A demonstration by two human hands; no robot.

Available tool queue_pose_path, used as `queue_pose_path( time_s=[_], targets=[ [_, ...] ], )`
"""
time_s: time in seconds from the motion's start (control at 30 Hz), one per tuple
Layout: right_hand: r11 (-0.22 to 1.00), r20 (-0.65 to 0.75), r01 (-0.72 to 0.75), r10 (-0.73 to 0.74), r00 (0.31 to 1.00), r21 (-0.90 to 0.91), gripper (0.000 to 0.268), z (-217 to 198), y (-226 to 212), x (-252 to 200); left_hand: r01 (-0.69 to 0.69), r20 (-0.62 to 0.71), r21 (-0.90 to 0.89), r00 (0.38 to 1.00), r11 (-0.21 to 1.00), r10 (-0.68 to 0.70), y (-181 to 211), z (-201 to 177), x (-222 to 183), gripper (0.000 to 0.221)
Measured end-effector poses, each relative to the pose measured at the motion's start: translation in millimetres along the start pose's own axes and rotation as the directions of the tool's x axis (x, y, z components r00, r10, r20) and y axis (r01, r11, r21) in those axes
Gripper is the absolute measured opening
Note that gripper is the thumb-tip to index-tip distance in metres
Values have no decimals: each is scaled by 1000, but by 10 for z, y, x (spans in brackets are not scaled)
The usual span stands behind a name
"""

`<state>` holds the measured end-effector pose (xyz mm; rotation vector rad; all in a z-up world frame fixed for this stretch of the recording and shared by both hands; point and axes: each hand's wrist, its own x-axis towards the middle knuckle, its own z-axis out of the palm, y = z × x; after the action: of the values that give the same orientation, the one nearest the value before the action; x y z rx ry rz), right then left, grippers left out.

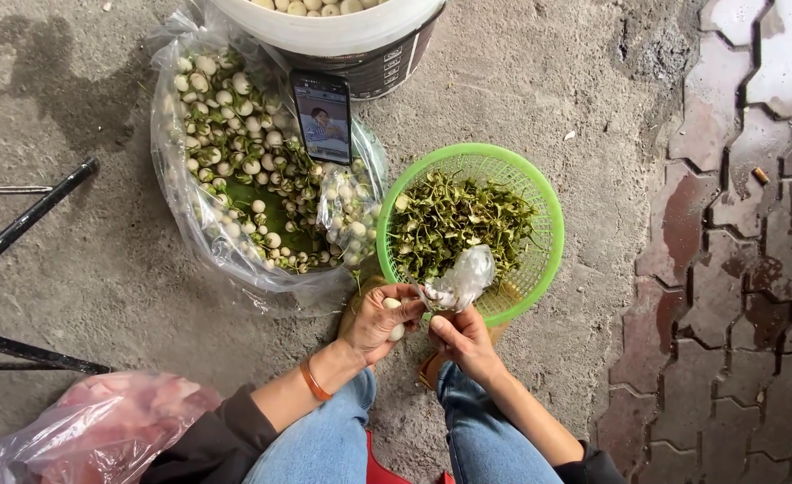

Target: The person is removing stems from small eggplants using a knife and sorting them into a bucket.

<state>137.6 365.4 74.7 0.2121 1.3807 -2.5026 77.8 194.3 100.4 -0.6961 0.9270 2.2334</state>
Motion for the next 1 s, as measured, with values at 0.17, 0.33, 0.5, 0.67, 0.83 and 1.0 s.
queue_pose_path(
  time_s=[0.17,0.33,0.5,0.67,0.83,1.0],
  targets=[
    [907,2,-157,169,986,390,22,130,-251,50,-1,14,5,1000,1000,1,72,141,-103,31],
    [826,41,-206,218,975,524,20,212,-420,74,-21,20,21,1000,1000,20,104,152,-72,26],
    [961,17,-234,234,972,145,39,96,-232,-12,-123,-15,135,992,983,127,83,118,97,33],
    [970,-20,-154,161,987,189,34,95,-300,29,-155,-14,160,987,975,160,236,353,-6,29],
    [976,-74,-83,99,992,202,33,145,-342,38,-81,-44,34,996,996,83,141,227,39,22],
    [986,10,-164,163,987,45,39,19,-111,-44,40,-48,-76,998,996,-43,-94,-24,187,19]
  ],
)
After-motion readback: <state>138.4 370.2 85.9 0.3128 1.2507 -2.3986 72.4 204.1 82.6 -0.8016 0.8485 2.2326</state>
